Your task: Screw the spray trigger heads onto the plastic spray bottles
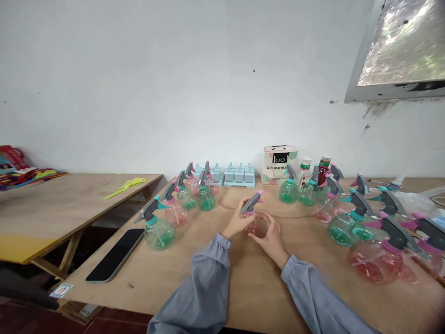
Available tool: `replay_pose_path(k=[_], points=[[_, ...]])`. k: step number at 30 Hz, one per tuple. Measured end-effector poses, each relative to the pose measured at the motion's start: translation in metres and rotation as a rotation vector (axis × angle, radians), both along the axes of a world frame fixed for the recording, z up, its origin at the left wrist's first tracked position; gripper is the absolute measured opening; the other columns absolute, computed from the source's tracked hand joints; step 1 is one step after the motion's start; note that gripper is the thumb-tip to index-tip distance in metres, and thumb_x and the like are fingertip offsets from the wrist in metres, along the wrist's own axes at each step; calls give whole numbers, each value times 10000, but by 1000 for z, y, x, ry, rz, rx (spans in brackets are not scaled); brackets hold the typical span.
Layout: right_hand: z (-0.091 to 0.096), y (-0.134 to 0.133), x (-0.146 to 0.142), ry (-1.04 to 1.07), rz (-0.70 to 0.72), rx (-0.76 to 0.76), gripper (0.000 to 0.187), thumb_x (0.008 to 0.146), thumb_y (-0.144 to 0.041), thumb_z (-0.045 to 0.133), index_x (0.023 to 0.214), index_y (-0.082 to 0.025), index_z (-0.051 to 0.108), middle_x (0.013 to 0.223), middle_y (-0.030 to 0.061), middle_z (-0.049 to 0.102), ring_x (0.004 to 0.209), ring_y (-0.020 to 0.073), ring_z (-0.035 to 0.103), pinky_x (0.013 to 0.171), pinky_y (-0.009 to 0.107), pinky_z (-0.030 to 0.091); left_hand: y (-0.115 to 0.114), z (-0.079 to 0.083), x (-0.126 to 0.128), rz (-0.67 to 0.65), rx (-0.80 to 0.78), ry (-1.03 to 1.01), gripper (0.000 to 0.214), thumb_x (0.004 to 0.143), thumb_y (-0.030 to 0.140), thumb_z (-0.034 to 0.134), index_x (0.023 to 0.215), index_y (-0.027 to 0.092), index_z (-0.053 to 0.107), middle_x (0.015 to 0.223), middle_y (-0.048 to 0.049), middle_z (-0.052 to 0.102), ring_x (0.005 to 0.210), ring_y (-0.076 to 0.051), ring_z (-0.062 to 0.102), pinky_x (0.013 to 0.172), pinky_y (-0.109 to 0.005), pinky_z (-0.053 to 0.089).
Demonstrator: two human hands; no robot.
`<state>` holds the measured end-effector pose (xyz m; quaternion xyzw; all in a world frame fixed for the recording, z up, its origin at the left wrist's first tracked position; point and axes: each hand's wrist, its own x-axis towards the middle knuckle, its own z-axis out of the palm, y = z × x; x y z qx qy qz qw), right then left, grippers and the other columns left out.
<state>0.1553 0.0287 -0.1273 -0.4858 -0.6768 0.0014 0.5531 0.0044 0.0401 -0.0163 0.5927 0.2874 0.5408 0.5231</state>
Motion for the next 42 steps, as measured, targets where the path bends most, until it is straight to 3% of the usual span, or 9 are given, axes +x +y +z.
replay_pose_path(k=[4, 8, 12, 17, 21, 25, 32, 38, 42], points=[[2, -6, -1, 16, 128, -84, 935, 717, -692, 730, 1403, -177, 357, 1278, 179, 628, 1222, 356, 583, 1052, 571, 413, -5, 1, -13, -22, 54, 101, 488, 637, 317, 827, 1059, 214, 606, 884, -2, 630, 837, -157, 612, 840, -321, 508], [6, -3, 7, 18, 303, -157, 790, 812, -622, 681, 1409, -222, 354, 1340, 148, 591, 1270, 294, 557, 1082, 499, 423, -8, 0, -23, 106, 41, 270, 296, 640, 268, 775, 881, 196, 619, 783, 15, 593, 739, -137, 558, 771, -302, 489], [20, 33, 45, 204, -13, -3, 608, 907, -599, 537, 1342, -194, 409, 1347, 168, 533, 1288, 288, 505, 1102, 518, 385, -7, -5, -30, 183, 55, 336, 226, 626, 248, 729, 817, 212, 612, 756, 19, 570, 722, -142, 531, 755, -296, 468], [38, 98, 109, 168, -457, 96, 823, 847, -718, 492, 1363, -87, 379, 1359, 271, 479, 1319, 386, 431, 1087, 596, 341, -9, -5, -38, 148, -36, 283, 223, 592, 283, 733, 762, 206, 612, 774, -22, 620, 756, -176, 555, 750, -315, 458], [47, 128, 129, 16, -518, -37, 925, 827, -707, 522, 1378, 12, 334, 1363, 353, 455, 1298, 437, 436, 1049, 577, 368, -12, -1, -39, 24, -15, 151, 225, 614, 310, 714, 786, 184, 643, 821, -54, 674, 820, -208, 600, 767, -340, 470], [51, 137, 126, -6, -519, -147, 908, 790, -629, 608, 1380, 2, 328, 1331, 350, 483, 1234, 449, 485, 992, 562, 407, -14, 3, -37, 5, 63, 52, 172, 653, 299, 660, 791, 200, 688, 869, -79, 706, 867, -244, 635, 825, -392, 484], [44, 125, 110, 106, -535, -171, 920, 740, -602, 653, 1393, -37, 337, 1330, 315, 492, 1224, 452, 495, 1009, 586, 394, -28, 18, -34, -152, -55, -45, 438, 573, 235, 693, 1010, 231, 717, 879, -64, 720, 786, -233, 647, 676, -339, 447], [13, 77, 95, 155, -367, 25, 966, 762, -744, 591, 1401, -66, 335, 1366, 286, 464, 1282, 400, 474, 1049, 578, 404, -30, 21, -30, -99, -136, -242, 350, 528, 235, 674, 876, 201, 662, 814, -18, 683, 721, -150, 620, 710, -278, 459], [0, 41, 83, 173, -249, 38, 1001, 738, -736, 658, 1426, -101, 304, 1372, 274, 477, 1235, 364, 539, 1024, 561, 453, -28, 21, -30, -117, -160, -229, 385, 507, 225, 679, 891, 204, 671, 785, -14, 683, 693, -148, 610, 659, -264, 447]])
